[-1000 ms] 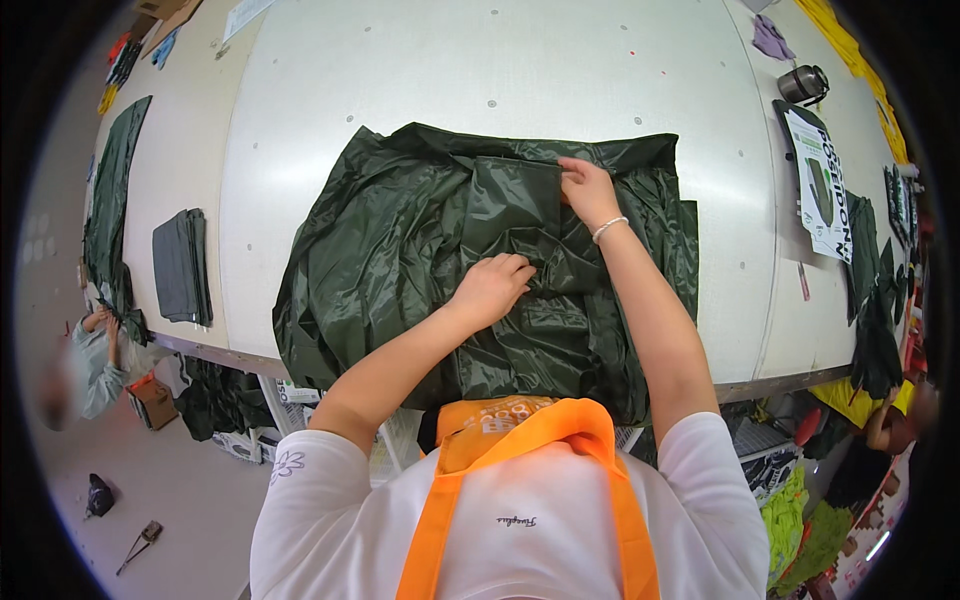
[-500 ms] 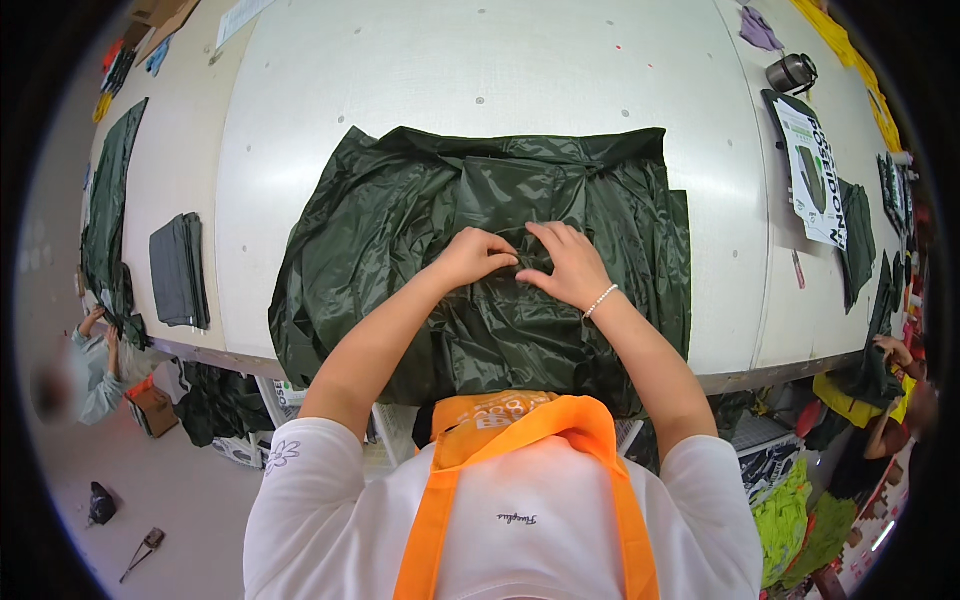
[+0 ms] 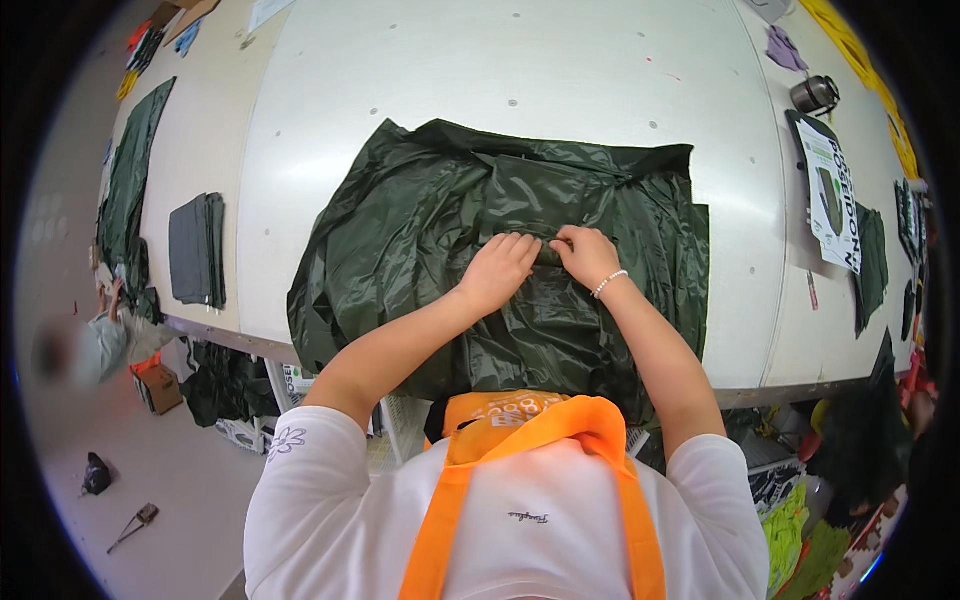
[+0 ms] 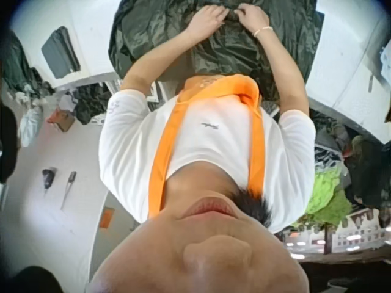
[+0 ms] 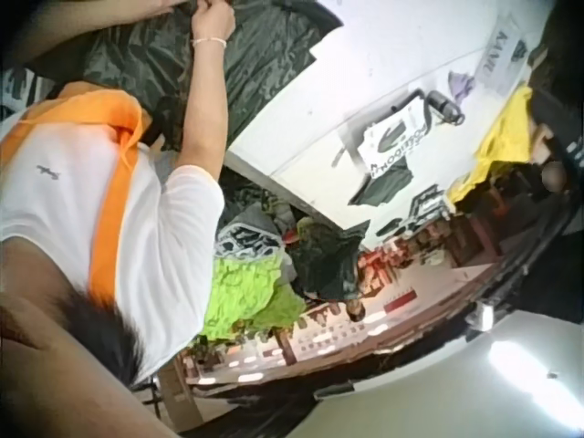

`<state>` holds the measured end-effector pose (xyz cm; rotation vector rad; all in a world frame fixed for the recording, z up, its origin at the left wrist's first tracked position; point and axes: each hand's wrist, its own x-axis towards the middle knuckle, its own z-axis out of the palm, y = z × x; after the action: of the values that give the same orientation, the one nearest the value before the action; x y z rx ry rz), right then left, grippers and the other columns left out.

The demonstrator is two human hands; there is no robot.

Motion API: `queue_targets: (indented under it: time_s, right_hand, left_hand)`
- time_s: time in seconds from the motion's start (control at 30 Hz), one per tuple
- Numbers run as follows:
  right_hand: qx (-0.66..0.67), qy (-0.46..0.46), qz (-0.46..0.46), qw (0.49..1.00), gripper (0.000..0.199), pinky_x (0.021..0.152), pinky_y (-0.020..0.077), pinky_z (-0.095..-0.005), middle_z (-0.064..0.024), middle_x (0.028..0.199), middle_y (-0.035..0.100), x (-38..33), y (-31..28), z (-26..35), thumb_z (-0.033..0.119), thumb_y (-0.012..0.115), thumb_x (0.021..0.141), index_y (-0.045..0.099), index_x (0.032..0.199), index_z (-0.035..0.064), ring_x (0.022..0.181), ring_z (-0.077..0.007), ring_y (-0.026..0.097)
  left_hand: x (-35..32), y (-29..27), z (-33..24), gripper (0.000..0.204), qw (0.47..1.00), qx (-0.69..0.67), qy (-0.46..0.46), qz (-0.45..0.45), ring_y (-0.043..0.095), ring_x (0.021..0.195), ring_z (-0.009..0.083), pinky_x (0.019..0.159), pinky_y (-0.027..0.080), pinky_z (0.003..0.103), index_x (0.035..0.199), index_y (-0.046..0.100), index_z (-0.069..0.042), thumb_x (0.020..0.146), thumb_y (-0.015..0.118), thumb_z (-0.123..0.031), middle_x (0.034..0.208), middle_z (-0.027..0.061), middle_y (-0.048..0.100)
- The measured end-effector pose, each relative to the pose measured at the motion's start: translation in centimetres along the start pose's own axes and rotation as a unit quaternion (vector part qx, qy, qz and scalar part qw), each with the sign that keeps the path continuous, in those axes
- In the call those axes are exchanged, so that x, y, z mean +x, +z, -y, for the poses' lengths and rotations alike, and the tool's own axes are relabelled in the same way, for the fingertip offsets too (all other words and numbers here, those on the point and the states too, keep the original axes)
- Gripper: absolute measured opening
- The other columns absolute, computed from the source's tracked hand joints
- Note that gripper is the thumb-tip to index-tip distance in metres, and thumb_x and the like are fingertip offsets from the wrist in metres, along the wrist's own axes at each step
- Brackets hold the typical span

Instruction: The person folds a dark green jacket on a white table. They smooth the fabric, fold the sleeves inward, fold the jacket in half lengthwise, then fold it into a compact rectangle and place it on a stack of similar folded items.

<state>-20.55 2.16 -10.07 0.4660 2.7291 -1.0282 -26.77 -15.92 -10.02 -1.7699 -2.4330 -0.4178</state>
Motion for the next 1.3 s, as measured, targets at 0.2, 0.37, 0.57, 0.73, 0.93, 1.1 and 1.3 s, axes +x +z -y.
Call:
queue_targets:
  time_s: [0.2, 0.37, 0.57, 0.73, 0.93, 1.1, 1.3]
  right_hand:
    - [-0.157, -0.186, -0.141, 0.96, 0.019, 0.091, 0.0399, -0.0368, -0.0072, 0.093, 0.06, -3.0, 0.7, 1.8, 0.014, 0.065, 0.078, 0.063, 0.096, 0.0066, 0.1, -0.0253, 0.054]
    - [-0.023, -0.086, -0.047, 0.995, 0.012, 0.083, 0.0432, -0.037, -0.0074, 0.085, 0.06, 0.9, 0.7, -0.6, 0.015, 0.064, 0.079, 0.064, 0.088, 0.0078, 0.088, -0.0266, 0.057]
    - [-0.101, -0.073, -0.099, 0.987, 0.012, 0.083, 0.0424, -0.0353, -0.0082, 0.092, 0.058, 1.4, 0.1, 0.7, 0.015, 0.065, 0.077, 0.06, 0.086, 0.0072, 0.095, -0.0257, 0.053]
    - [-0.178, -0.201, -0.207, 0.941, 0.015, 0.083, 0.041, -0.0353, -0.006, 0.093, 0.055, 0.3, 0.7, 1.3, 0.014, 0.061, 0.079, 0.061, 0.092, 0.007, 0.097, -0.0227, 0.051]
    - [-0.08, -0.064, -0.122, 0.987, 0.013, 0.076, 0.0459, -0.04, -0.0103, 0.085, 0.063, 6.3, -0.9, -1.1, 0.018, 0.063, 0.082, 0.065, 0.089, 0.0072, 0.087, -0.0288, 0.058]
    - [-0.151, -0.132, -0.209, 0.957, 0.011, 0.082, 0.0435, -0.0401, -0.0069, 0.089, 0.055, 5.2, -1.8, 0.7, 0.015, 0.065, 0.079, 0.063, 0.086, 0.0063, 0.094, -0.026, 0.052]
    - [-0.234, -0.151, -0.223, 0.934, 0.031, 0.093, 0.0387, -0.0347, -0.0077, 0.105, 0.055, 4.7, 0.1, -0.9, 0.01, 0.056, 0.078, 0.06, 0.108, 0.0017, 0.102, -0.0236, 0.05]
  left_hand:
    - [0.3, 2.0, 3.4, 0.024, 0.969, -0.229, -0.077, 0.054, 0.057, 0.094, 0.0265, 0.079, 0.046, 0.036, 0.1, 0.066, -0.007, 0.079, 0.066, -0.017, 0.098, 0.0063, 0.061]
    - [3.2, 1.2, 5.2, 0.028, 0.885, -0.37, -0.279, 0.047, 0.061, 0.084, 0.027, 0.078, 0.048, 0.04, 0.098, 0.067, -0.004, 0.075, 0.072, -0.018, 0.089, 0.0081, 0.064]
    - [1.9, 2.1, 3.3, 0.035, 0.994, -0.102, -0.036, -0.028, 0.053, 0.101, 0.0272, 0.09, 0.042, 0.04, 0.107, 0.063, -0.006, 0.073, 0.071, -0.014, 0.104, 0.0081, 0.056]
    - [3.4, 2.7, 6.6, 0.023, 0.957, -0.269, -0.103, 0.024, 0.059, 0.09, 0.0285, 0.079, 0.048, 0.037, 0.1, 0.068, -0.006, 0.078, 0.067, -0.014, 0.09, 0.0099, 0.063]
    - [6.8, 1.2, 5.7, 0.028, 0.992, -0.095, -0.054, -0.058, 0.058, 0.093, 0.0279, 0.078, 0.047, 0.036, 0.096, 0.068, -0.006, 0.072, 0.073, -0.02, 0.098, 0.0084, 0.062]
    - [6.2, 2.5, 6.5, 0.03, 0.975, -0.173, -0.137, -0.013, 0.057, 0.099, 0.027, 0.083, 0.048, 0.037, 0.102, 0.067, -0.007, 0.073, 0.071, -0.013, 0.103, 0.0067, 0.061]
    - [11.1, 1.1, 10.9, 0.026, 0.912, -0.317, -0.251, 0.071, 0.064, 0.086, 0.0257, 0.075, 0.051, 0.032, 0.099, 0.07, -0.006, 0.077, 0.071, -0.018, 0.097, 0.0093, 0.066]
